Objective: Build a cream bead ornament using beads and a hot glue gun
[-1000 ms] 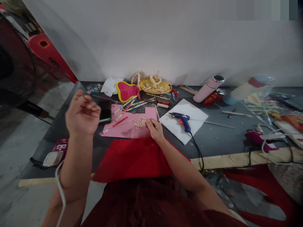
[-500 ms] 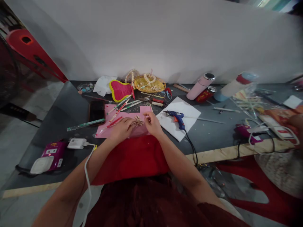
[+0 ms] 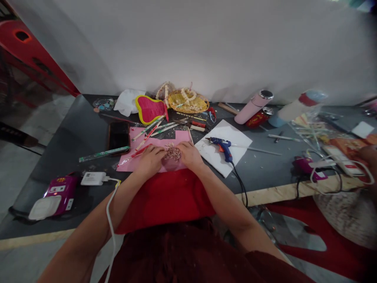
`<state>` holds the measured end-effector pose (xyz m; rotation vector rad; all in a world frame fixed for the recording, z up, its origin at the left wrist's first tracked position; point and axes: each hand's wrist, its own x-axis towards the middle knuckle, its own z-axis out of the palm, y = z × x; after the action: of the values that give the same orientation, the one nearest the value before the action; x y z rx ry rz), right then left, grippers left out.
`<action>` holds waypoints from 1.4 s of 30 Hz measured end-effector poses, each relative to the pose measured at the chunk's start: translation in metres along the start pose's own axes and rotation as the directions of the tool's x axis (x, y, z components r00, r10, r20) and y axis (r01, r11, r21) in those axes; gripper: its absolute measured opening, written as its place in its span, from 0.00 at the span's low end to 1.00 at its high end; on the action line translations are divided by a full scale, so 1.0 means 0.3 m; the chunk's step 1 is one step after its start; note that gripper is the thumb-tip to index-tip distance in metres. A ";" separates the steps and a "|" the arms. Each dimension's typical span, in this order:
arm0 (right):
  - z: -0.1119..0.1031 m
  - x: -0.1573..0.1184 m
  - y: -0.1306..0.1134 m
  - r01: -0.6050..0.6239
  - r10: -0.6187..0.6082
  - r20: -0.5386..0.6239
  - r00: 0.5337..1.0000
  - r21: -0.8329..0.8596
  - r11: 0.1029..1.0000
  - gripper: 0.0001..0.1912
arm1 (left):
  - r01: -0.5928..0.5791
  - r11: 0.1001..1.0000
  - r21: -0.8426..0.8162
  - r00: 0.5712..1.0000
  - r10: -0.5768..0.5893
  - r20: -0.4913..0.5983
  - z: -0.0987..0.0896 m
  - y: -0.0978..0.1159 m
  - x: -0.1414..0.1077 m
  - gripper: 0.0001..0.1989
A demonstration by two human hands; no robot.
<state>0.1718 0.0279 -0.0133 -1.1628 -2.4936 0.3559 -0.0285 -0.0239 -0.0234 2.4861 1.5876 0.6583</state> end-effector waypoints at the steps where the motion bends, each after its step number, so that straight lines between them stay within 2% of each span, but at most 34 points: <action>1: -0.001 -0.001 0.001 0.012 -0.012 0.003 1.000 -0.005 1.000 0.20 | 0.009 1.000 0.027 1.000 -0.010 0.019 -0.002 0.002 -0.001 0.19; 6: 0.003 -0.001 -0.009 0.086 -0.084 0.049 0.995 -0.028 0.996 0.17 | 0.048 0.988 0.144 0.997 -0.056 0.054 -0.015 0.017 0.002 0.18; 10: -0.010 -0.002 0.011 0.023 -0.024 -0.043 0.999 -0.027 0.999 0.16 | 0.057 0.985 0.163 0.997 -0.065 0.046 -0.023 0.024 0.005 0.17; 13: -0.027 -0.006 0.033 -0.043 0.039 -0.069 0.997 -0.061 0.997 0.14 | 0.047 0.983 0.176 0.997 -0.057 0.054 -0.024 0.023 0.006 0.16; 20: -0.029 -0.007 0.024 -0.033 0.040 0.055 0.998 -0.133 0.991 0.13 | 0.032 0.987 0.154 0.998 -0.040 0.052 -0.020 0.019 0.007 0.13; 24: -0.036 -0.005 0.016 -0.093 0.098 0.024 0.995 -0.159 0.983 0.13 | 0.069 0.988 0.136 0.997 -0.072 0.018 -0.020 0.024 0.005 0.13; 30: -0.102 -0.021 0.026 -0.187 0.195 0.012 0.981 -0.236 0.954 0.14 | 0.087 0.987 0.135 0.995 -0.091 0.025 -0.019 0.023 0.004 0.14; 36: -0.123 -0.035 0.012 -0.252 0.306 0.163 0.938 -0.284 0.925 0.11 | 0.117 0.983 0.141 0.993 -0.119 0.005 -0.019 0.025 0.006 0.13; 39: -0.109 -0.030 0.002 -0.210 0.253 0.190 0.949 -0.220 0.953 0.11 | 0.132 0.981 0.141 0.991 -0.131 -0.017 -0.019 0.025 0.006 0.13; 42: -0.099 -0.026 0.004 -0.200 0.222 0.136 0.965 -0.159 0.967 0.13 | 0.128 0.983 0.130 0.992 -0.126 -0.021 -0.019 0.024 0.006 0.13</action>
<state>0.1901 0.0247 0.0112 -1.5210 -2.5666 0.3367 -0.0241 -0.0262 -0.0154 2.4465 1.8324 0.5707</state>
